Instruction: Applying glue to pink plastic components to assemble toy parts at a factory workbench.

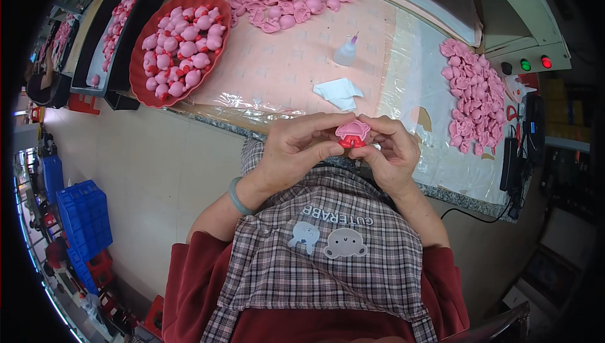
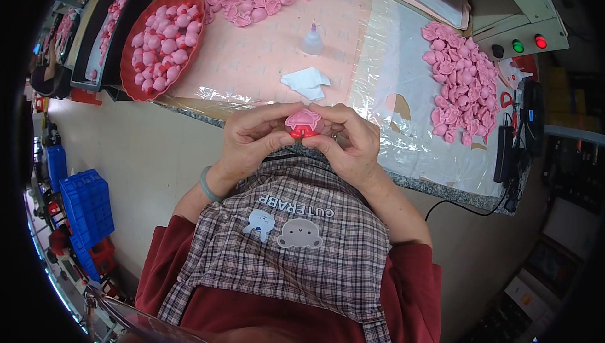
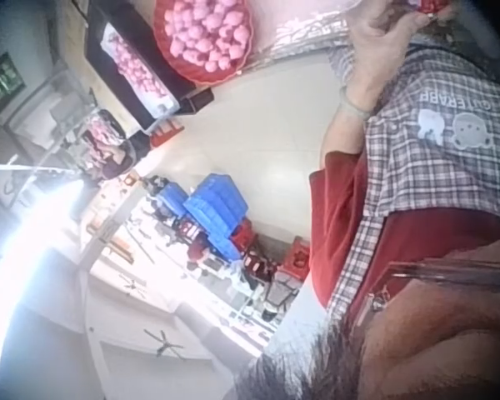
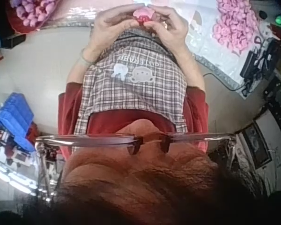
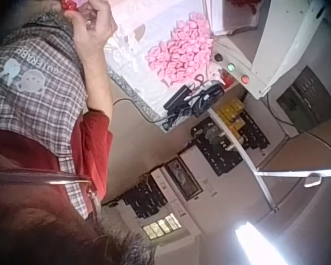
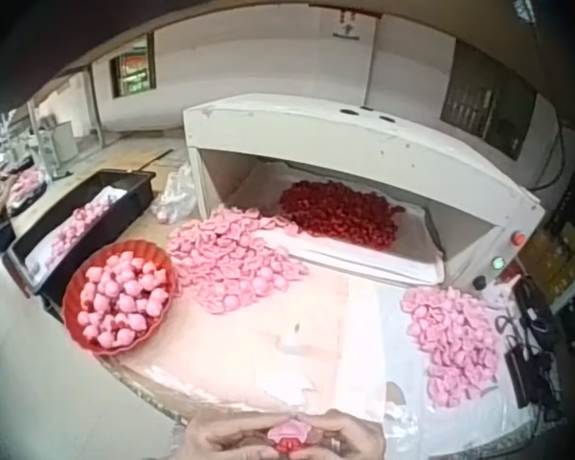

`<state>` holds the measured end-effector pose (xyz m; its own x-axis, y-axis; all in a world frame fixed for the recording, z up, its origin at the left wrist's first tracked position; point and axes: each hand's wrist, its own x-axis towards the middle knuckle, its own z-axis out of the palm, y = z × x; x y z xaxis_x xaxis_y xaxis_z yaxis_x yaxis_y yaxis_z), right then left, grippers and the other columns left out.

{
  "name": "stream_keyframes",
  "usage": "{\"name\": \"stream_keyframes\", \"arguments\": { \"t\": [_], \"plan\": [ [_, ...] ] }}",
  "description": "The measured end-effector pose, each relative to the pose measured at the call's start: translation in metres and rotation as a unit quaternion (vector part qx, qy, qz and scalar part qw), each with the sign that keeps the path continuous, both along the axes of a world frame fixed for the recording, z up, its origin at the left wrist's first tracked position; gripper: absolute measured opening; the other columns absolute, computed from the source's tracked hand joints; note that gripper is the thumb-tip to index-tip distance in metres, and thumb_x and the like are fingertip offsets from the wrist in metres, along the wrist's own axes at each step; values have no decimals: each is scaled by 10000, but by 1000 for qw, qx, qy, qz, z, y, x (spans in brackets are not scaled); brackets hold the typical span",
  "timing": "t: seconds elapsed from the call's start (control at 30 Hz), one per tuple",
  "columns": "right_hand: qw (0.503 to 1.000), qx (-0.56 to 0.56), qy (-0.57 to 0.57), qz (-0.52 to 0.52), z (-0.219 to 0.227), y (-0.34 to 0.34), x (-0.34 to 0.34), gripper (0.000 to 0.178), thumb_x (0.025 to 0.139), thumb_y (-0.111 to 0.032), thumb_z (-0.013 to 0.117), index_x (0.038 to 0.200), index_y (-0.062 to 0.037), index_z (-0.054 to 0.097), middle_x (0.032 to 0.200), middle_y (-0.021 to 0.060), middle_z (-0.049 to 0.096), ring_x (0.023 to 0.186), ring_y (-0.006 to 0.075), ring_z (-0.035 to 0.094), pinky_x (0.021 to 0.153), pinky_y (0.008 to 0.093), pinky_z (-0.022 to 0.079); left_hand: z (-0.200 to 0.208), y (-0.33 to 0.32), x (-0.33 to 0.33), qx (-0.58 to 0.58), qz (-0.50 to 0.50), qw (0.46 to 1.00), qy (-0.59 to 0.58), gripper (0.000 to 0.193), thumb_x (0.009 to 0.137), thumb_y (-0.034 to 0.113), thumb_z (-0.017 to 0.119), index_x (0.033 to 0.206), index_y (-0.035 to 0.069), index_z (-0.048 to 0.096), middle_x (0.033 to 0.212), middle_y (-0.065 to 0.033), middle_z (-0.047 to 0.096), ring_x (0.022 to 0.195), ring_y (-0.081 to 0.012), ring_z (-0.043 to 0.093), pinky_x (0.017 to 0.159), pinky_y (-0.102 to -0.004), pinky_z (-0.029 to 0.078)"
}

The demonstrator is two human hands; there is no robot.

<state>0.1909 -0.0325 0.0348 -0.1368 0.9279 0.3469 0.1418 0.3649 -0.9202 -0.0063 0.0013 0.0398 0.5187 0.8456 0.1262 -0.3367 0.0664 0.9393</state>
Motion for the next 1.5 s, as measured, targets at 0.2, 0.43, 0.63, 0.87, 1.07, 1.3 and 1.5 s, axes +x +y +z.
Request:
{"name": "stream_keyframes", "arguments": {
  "t": [0.2, 0.43, 0.63, 0.87, 1.07, 1.3, 1.5],
  "plan": [
    [996, -19, 72, -42, -6, -6, -7, 405, 794, 21, 750, 1164, 58, 586, 882, 107, 670, 747, 134, 679, 632, 234, 561, 2, 0, 3, 24, 9, 1000, 13, 417, 873, -23, 659, 1271, -86, 550, 1166, -180, 634, 1057, -220, 634, 904, -323, 542],
    [990, -68, 121, -31, -9, -5, -11, 340, 861, 68, 653, 1179, 78, 532, 954, 141, 644, 717, 146, 666, 630, 232, 561, -4, 2, 5, -2, 3, 1000, 6, 407, 879, -27, 650, 1271, -79, 551, 1168, -175, 633, 1029, -210, 640, 886, -325, 552],
    [989, -87, 116, -27, -18, 2, -7, 369, 855, 39, 681, 1194, 66, 538, 984, 131, 651, 761, 141, 664, 673, 235, 558, -13, 8, 5, -47, -5, 999, -14, 439, 884, -25, 647, 1303, -70, 522, 1208, -168, 614, 1041, -201, 631, 899, -322, 545],
    [997, -66, -23, -37, -11, 15, -1, 528, 784, -62, 788, 1242, 41, 545, 1031, 73, 632, 912, 115, 618, 815, 255, 508, -14, 12, 4, -82, 10, 996, -34, 466, 882, 2, 664, 1323, -23, 517, 1197, -121, 620, 1067, -168, 616, 931, -301, 507],
    [993, -112, 8, -28, 2, 35, 8, 554, 781, -44, 756, 1288, 17, 541, 959, 32, 588, 839, 100, 572, 806, 240, 489, -22, 19, -9, -130, 51, 987, -79, 460, 873, 51, 665, 1302, -30, 518, 1207, -171, 616, 1078, -250, 638, 948, -337, 528],
    [978, -51, -140, -143, -15, 98, 7, 514, 818, -66, 718, 1302, -51, 544, 1165, 95, 620, 1078, 167, 581, 848, 273, 491, -17, 20, -17, -226, 15, 954, -194, 475, 886, 85, 646, 1322, -27, 495, 1217, -194, 610, 1095, -313, 639, 936, -348, 550],
    [977, -114, -148, -107, -27, 113, 3, 457, 851, -59, 689, 1280, -26, 535, 1174, 117, 631, 1075, 197, 614, 909, 301, 489, -20, 20, -18, -251, -10, 943, -220, 504, 899, 75, 630, 1367, -13, 465, 1294, -210, 566, 1099, -305, 634, 919, -325, 553]
  ]
}}
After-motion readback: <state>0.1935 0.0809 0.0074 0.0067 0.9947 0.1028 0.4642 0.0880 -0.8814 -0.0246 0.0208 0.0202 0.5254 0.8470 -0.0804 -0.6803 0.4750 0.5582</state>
